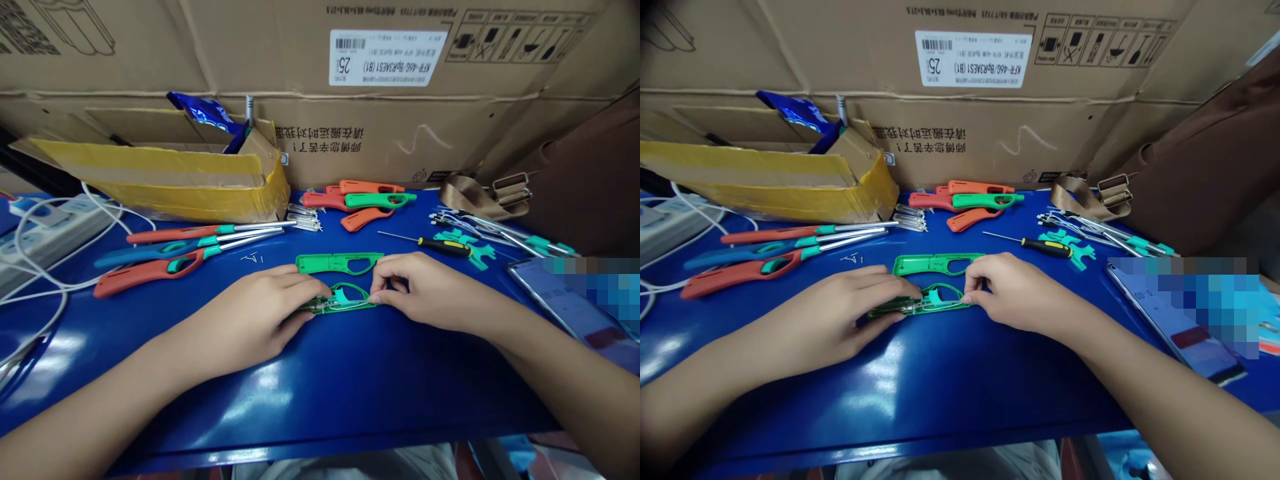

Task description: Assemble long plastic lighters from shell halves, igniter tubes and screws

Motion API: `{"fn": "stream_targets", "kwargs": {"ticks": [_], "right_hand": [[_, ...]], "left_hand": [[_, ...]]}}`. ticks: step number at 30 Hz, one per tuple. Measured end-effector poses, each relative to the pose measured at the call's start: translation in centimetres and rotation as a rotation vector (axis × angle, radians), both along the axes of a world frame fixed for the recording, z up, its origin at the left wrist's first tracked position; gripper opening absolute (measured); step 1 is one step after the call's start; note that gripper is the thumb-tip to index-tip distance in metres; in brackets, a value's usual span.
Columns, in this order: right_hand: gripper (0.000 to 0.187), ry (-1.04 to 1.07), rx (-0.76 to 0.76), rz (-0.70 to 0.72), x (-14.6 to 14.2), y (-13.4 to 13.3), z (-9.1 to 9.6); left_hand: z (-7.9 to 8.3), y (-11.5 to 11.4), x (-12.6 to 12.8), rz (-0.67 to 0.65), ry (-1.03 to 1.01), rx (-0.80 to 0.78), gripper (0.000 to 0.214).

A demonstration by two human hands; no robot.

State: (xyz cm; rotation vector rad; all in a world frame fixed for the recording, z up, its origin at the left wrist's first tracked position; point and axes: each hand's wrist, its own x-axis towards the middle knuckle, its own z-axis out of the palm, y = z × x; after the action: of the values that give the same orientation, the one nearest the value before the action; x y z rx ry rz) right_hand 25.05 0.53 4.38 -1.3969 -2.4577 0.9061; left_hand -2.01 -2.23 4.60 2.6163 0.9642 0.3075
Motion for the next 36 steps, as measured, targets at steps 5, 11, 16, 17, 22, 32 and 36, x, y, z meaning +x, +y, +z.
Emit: {"fn": "stream_targets", "kwargs": {"ticks": [5, 11, 16, 17, 22, 32, 36], "right_hand": [[0.008, 0.076, 0.044, 0.036, 0.1, -0.2, 0.1], [0.010, 0.182, -0.010, 0.073, -0.6, -0.7, -0.2], [0.006, 0.191, 0.035, 0.093, -1.2, -0.8, -0.8], [0.005, 0.186, 0.035, 0.078, -1.2, -0.8, -0.9], [0.005, 0.157, 0.049, 0.044, -1.3, -0.9, -1.0], [0.005, 0.200, 0.064, 0.083, -1.2, -0.8, -1.1], [0.004, 0.208, 0.065, 0.063, -1.2, -0.7, -1.2]], "left_hand": [[0.0, -0.1, 0.1, -0.033, 0.033, 0.025, 0.028], [-0.3, -0.2, 0.0, -0.047, 0.078, 0.052, 0.032], [-0.6, -0.1, 0.0, -0.062, 0.073, 0.065, 0.036], [-0.7, -0.1, 0.0, -0.063, 0.071, 0.066, 0.036], [-0.6, -0.1, 0.1, -0.066, 0.072, 0.058, 0.035], [-0.7, 0.1, 0.0, -0.061, 0.069, 0.065, 0.033], [-0.4, 0.1, -0.2, -0.044, 0.029, 0.043, 0.027]]}}
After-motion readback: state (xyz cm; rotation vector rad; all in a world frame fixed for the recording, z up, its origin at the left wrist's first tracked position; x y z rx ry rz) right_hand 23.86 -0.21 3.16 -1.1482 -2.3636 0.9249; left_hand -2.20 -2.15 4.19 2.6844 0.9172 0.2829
